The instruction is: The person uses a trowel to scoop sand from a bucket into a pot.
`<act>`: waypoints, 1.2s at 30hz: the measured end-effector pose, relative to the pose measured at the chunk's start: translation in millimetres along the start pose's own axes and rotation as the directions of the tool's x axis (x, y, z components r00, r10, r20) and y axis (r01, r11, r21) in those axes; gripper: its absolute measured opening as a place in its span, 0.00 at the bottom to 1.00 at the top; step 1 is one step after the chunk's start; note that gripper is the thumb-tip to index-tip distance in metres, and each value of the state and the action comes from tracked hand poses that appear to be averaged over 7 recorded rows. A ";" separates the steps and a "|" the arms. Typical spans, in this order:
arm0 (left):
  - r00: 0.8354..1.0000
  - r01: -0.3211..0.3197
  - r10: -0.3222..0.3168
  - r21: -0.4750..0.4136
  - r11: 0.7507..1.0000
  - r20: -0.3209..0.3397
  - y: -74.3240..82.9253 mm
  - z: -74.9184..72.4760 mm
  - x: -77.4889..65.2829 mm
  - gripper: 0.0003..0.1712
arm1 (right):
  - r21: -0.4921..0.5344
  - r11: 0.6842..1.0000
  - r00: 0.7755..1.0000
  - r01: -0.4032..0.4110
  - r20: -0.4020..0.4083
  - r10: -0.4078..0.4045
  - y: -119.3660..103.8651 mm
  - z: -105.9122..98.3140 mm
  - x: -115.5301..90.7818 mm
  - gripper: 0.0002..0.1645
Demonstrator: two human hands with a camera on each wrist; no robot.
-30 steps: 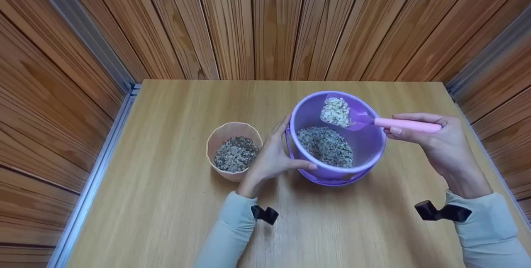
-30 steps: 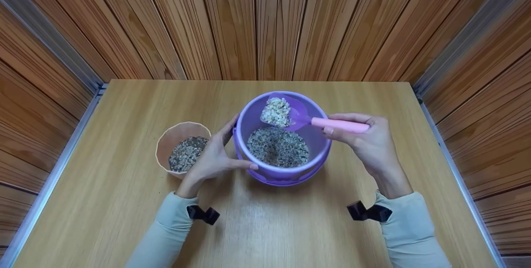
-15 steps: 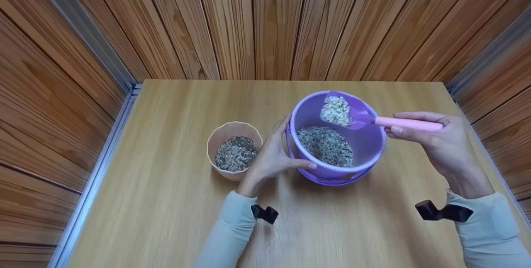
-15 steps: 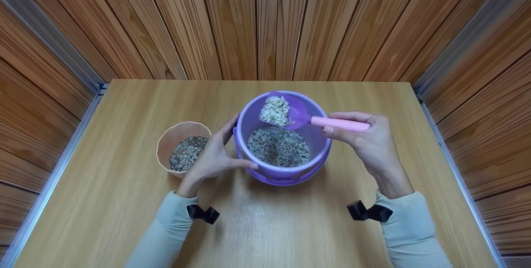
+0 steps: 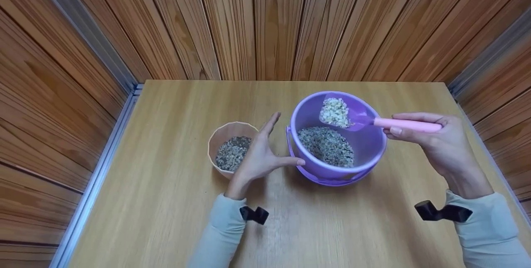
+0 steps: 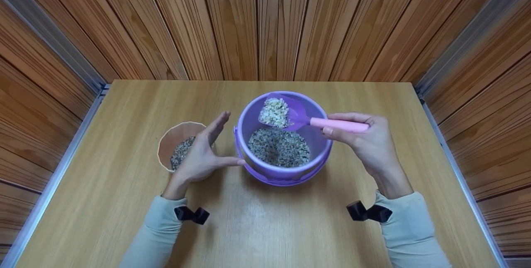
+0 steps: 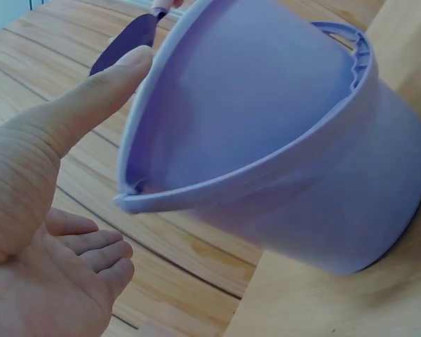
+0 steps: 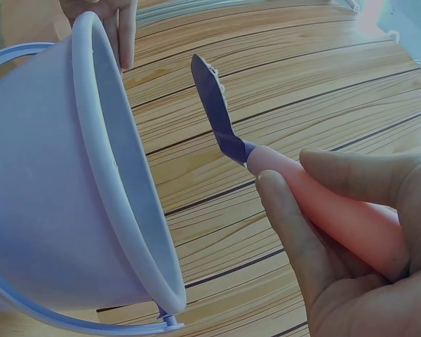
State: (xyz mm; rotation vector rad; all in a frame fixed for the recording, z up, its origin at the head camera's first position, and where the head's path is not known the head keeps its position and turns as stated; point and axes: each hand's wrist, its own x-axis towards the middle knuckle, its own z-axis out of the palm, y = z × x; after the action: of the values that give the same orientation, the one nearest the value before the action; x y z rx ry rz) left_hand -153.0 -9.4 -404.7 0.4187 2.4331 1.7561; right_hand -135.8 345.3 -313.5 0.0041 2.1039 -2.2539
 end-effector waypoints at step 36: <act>0.964 0.221 -0.215 0.024 0.975 -0.157 -52.9 -109.2 -62.2 0.70 | 0.029 0.999 0.999 0.026 0.025 -0.027 3.0 -1.2 2.6 0.17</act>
State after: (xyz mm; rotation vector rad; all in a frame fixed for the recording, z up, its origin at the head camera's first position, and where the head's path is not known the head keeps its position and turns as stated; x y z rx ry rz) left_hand -129.0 -142.3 -423.6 0.0158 2.5078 1.7050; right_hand -138.3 346.2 -316.7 -0.0515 2.0716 -2.2863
